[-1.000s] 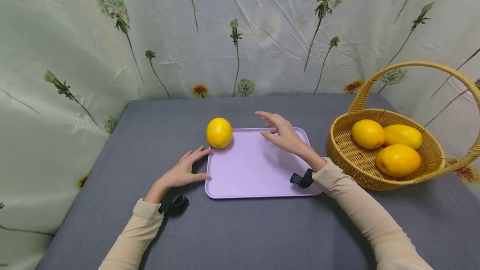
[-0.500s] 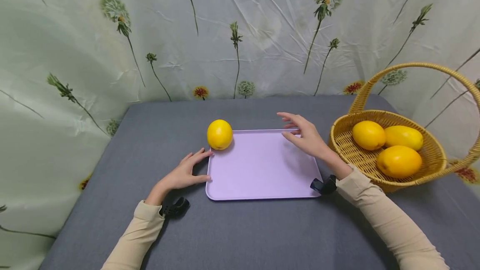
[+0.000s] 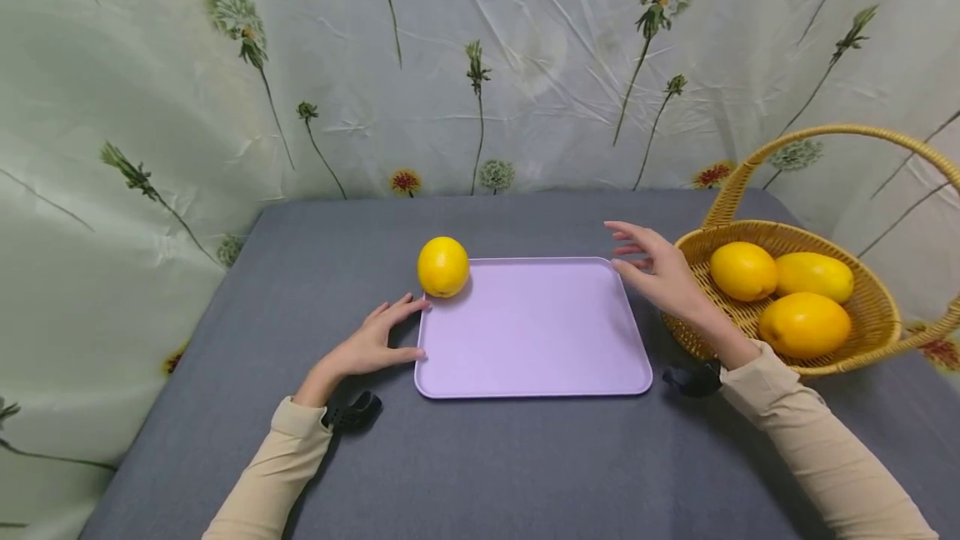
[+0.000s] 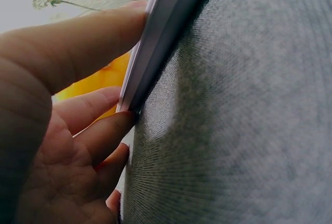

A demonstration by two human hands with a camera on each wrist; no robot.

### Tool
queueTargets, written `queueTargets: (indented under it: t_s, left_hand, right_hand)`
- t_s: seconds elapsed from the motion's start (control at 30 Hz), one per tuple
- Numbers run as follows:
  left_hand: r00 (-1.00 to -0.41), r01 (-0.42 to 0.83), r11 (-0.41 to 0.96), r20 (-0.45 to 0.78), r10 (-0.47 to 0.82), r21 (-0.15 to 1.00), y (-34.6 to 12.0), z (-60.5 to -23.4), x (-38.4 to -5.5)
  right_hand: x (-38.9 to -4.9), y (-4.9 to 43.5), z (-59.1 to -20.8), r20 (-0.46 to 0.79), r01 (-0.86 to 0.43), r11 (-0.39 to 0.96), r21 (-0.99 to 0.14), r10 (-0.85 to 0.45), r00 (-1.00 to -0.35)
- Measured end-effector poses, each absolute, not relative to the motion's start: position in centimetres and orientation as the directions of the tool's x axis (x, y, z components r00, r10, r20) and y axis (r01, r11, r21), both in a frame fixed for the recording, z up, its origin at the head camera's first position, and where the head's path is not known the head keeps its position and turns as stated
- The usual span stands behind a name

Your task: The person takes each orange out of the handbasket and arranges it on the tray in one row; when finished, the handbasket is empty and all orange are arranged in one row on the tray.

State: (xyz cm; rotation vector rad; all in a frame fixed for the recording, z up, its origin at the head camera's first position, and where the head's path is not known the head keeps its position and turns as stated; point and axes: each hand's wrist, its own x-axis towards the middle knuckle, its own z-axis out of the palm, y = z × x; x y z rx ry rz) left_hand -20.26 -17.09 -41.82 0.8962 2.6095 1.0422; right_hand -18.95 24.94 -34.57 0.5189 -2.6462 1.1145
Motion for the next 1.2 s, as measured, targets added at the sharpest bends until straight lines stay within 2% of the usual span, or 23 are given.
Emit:
queueTargets:
  t_s: [0.37, 0.6, 1.2]
  left_hand:
    - [-0.799, 0.463, 0.564, 0.046, 0.600, 0.683, -17.1, -42.1, -20.2]
    - [-0.797, 0.461, 0.560, 0.044, 0.602, 0.688, -17.1, -42.0, -20.2]
    - [-0.800, 0.449, 0.567, 0.028, 0.599, 0.691, -17.1, -41.9, -20.2]
  right_hand:
    - [-17.3, 28.5, -33.5, 0.358, -0.383, 0.653, -0.654, -0.179, -0.916]
    - [-16.5, 30.9, -32.8, 0.381, -0.332, 0.704, -0.628, -0.093, -0.920]
    - [-16.5, 34.8, -33.9, 0.393, -0.238, 0.781, -0.577, 0.009, -0.920]
